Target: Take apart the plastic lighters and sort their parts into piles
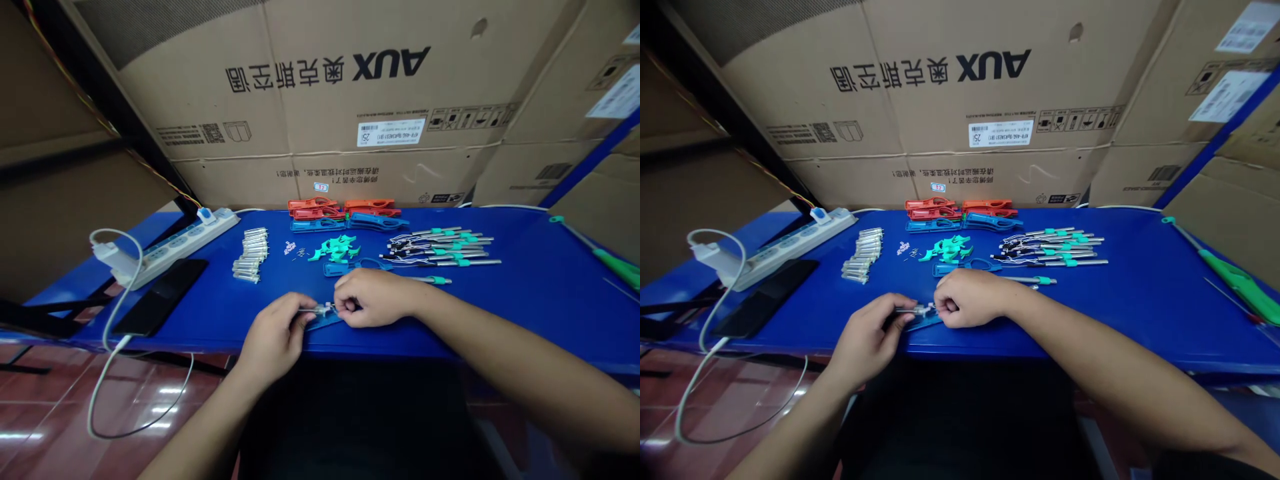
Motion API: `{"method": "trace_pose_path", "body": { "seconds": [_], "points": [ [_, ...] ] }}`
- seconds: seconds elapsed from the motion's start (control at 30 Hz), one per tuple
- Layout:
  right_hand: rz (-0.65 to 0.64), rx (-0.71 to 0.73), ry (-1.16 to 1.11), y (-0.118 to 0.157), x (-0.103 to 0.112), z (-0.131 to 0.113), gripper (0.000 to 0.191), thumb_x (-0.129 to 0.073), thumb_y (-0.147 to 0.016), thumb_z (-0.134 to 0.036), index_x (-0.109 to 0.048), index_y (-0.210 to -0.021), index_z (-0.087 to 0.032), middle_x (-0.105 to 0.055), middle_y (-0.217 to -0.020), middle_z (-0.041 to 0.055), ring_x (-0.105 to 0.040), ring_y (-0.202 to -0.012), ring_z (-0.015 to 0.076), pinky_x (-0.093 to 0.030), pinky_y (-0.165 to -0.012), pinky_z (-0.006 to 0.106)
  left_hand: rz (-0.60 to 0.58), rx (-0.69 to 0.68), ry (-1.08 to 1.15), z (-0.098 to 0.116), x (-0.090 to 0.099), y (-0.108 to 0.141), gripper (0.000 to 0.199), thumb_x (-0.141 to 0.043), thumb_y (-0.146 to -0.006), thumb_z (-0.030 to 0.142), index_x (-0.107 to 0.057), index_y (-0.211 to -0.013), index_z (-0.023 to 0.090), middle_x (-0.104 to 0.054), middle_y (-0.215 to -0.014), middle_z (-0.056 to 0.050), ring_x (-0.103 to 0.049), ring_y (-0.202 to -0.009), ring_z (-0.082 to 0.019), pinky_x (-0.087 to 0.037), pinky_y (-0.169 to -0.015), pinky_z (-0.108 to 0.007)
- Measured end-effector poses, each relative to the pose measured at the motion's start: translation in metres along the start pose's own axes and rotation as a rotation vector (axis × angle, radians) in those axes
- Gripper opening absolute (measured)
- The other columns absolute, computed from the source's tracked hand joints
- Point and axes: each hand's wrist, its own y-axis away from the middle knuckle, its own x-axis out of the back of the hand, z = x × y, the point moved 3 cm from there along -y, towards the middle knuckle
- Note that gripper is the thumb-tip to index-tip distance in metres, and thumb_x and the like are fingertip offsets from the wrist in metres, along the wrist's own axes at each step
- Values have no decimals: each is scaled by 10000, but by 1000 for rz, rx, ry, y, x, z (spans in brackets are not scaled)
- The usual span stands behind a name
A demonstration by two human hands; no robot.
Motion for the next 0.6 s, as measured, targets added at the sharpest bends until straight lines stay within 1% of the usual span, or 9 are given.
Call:
{"method": "trace_pose_path", "body": {
  "seconds": [0.07, 0.1, 0.17, 0.27, 0.33, 0.43, 0.5, 0.6],
  "points": [
    [1, -13, -7, 2, 2, 2, 106, -620, -771, -127, -631, -684, -188, -589, -680, -25, -525, -640, 115, -406, -644, 257, 33, 37, -5, -3, 3, 2, 86, -525, -970, 227, -602, -1008, 226, -711, -974, -36, -680, -903, -190, -535, -801, -318],
    [6, -22, -17, 2, 3, 3, 105, -631, -779, -136, -640, -688, -187, -595, -679, -26, -526, -632, 111, -408, -644, 256, 31, 41, -5, -4, 4, 3, 84, -526, -970, 233, -601, -1009, 227, -709, -973, -34, -678, -900, -189, -534, -800, -316],
    [26, -48, -21, 3, 7, 4, 90, -676, -802, -191, -664, -714, -184, -610, -689, -23, -535, -632, 108, -406, -640, 255, -1, 24, 0, -4, 3, 3, 104, -514, -976, 234, -597, -1038, 228, -704, -995, -34, -673, -916, -189, -530, -816, -317],
    [85, -65, 42, 3, 11, 1, 136, -723, -827, -303, -699, -784, -176, -627, -743, -1, -549, -663, 119, -401, -635, 261, -20, 2, 4, -1, 2, 2, 132, -489, -989, 240, -590, -1073, 227, -697, -1033, -42, -664, -948, -194, -520, -841, -325],
    [110, -16, 80, 3, 12, -3, 156, -681, -876, -327, -727, -903, -181, -656, -821, 23, -580, -717, 136, -413, -655, 268, -25, 1, 8, 0, 1, 1, 134, -482, -995, 247, -589, -1074, 227, -694, -1036, -43, -658, -955, -196, -513, -843, -325],
    [107, 77, 154, 3, 10, -9, 206, -581, -949, -303, -733, -1044, -203, -699, -927, 51, -626, -794, 163, -431, -680, 283, -30, 2, 23, 1, 1, 0, 134, -476, -1000, 239, -587, -1072, 225, -690, -1024, -41, -651, -946, -192, -506, -832, -317],
    [96, 117, 188, 2, 7, -10, 225, -535, -974, -282, -731, -1053, -207, -714, -949, 55, -642, -817, 171, -441, -692, 288, -37, -1, 33, 1, 1, 0, 131, -475, -1000, 231, -587, -1068, 224, -685, -1012, -37, -646, -935, -186, -500, -828, -312],
    [87, 154, 177, 2, 5, -9, 234, -505, -988, -260, -724, -1044, -198, -719, -946, 54, -649, -837, 170, -455, -711, 285, -50, -10, 44, 1, 1, 1, 130, -475, -1001, 223, -587, -1066, 224, -679, -1005, -31, -640, -925, -179, -491, -827, -306]
  ]
}}
